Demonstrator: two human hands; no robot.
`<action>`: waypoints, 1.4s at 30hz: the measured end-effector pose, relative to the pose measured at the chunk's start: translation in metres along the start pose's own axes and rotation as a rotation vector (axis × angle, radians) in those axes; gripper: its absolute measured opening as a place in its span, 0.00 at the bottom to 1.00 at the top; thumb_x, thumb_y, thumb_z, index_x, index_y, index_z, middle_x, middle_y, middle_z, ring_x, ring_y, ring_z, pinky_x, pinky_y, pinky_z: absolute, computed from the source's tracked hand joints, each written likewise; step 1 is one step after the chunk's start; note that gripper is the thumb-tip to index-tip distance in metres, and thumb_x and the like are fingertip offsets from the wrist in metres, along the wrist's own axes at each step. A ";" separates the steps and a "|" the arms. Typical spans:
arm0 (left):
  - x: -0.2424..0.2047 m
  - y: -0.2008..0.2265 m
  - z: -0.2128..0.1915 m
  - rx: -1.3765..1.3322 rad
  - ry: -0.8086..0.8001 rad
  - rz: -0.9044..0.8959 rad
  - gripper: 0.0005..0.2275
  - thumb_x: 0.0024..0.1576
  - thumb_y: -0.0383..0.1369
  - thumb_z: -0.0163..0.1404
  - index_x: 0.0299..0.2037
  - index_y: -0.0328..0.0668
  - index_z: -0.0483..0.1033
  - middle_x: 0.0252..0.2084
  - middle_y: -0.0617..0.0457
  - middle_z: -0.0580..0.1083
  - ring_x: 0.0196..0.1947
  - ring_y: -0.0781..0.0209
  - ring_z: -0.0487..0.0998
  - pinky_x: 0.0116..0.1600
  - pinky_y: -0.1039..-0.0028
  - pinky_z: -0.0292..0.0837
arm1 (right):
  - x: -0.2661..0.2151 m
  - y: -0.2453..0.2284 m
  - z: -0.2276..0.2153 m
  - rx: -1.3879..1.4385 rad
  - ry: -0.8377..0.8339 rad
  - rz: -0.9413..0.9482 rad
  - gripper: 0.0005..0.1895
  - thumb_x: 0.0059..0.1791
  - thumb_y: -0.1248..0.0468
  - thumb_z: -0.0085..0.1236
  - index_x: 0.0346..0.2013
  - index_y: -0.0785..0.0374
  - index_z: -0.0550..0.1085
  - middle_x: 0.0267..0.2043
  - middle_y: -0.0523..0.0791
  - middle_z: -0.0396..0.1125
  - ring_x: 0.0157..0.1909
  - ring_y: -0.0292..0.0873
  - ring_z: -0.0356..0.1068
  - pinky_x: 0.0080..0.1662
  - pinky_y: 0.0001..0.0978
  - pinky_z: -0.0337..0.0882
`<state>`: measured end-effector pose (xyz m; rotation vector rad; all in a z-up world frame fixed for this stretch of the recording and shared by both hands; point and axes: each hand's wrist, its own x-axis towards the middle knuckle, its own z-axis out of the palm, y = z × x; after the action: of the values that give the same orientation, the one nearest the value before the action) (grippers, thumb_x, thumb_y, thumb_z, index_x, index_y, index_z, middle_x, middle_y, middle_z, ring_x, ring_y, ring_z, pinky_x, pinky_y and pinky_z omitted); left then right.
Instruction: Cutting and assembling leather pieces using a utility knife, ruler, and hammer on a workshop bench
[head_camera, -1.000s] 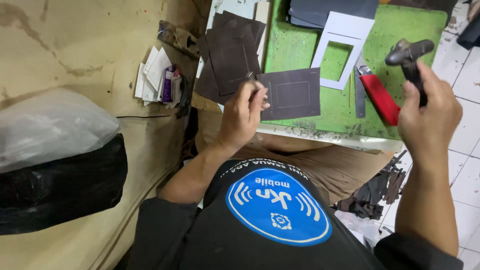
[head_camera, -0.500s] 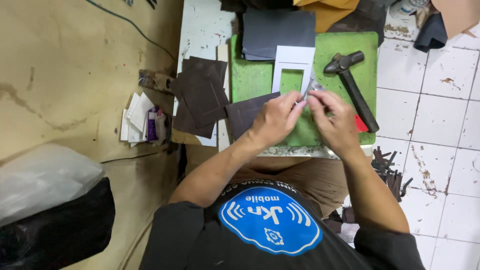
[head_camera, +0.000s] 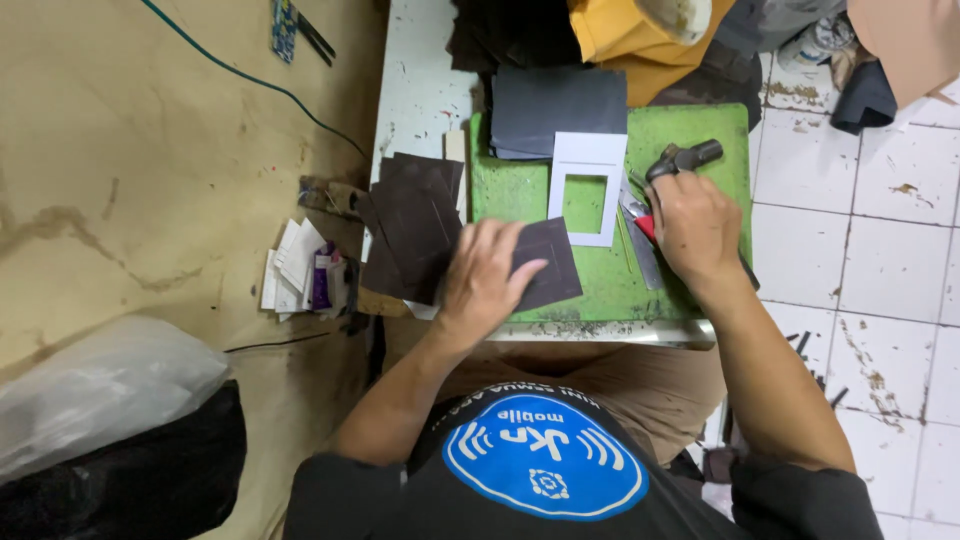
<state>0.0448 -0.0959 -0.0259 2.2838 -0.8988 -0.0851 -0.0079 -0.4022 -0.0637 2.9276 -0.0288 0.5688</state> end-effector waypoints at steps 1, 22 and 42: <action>-0.009 -0.008 -0.006 0.132 0.006 -0.064 0.25 0.57 0.43 0.59 0.58 0.33 0.72 0.47 0.41 0.70 0.47 0.40 0.73 0.50 0.54 0.72 | -0.002 -0.002 0.004 -0.050 0.002 -0.016 0.09 0.54 0.51 0.62 0.36 0.50 0.76 0.32 0.40 0.66 0.36 0.43 0.71 0.36 0.33 0.75; -0.044 -0.029 0.007 0.100 -0.053 -0.213 0.21 0.52 0.46 0.60 0.47 0.46 0.68 0.38 0.46 0.75 0.44 0.44 0.76 0.48 0.52 0.70 | -0.094 -0.005 0.027 -0.038 -0.073 0.190 0.24 0.54 0.42 0.48 0.48 0.58 0.74 0.37 0.47 0.65 0.38 0.52 0.72 0.42 0.43 0.73; 0.007 0.014 -0.078 -0.642 -0.165 0.072 0.16 0.53 0.26 0.61 0.50 0.39 0.74 0.40 0.38 0.81 0.46 0.42 0.82 0.50 0.54 0.78 | -0.071 -0.052 -0.048 0.533 -0.614 0.748 0.27 0.47 0.42 0.64 0.47 0.60 0.72 0.42 0.57 0.71 0.53 0.65 0.73 0.54 0.57 0.70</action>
<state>0.0645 -0.0633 0.0437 1.6612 -0.8777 -0.4672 -0.0893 -0.3445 -0.0541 3.4104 -1.2471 -0.3506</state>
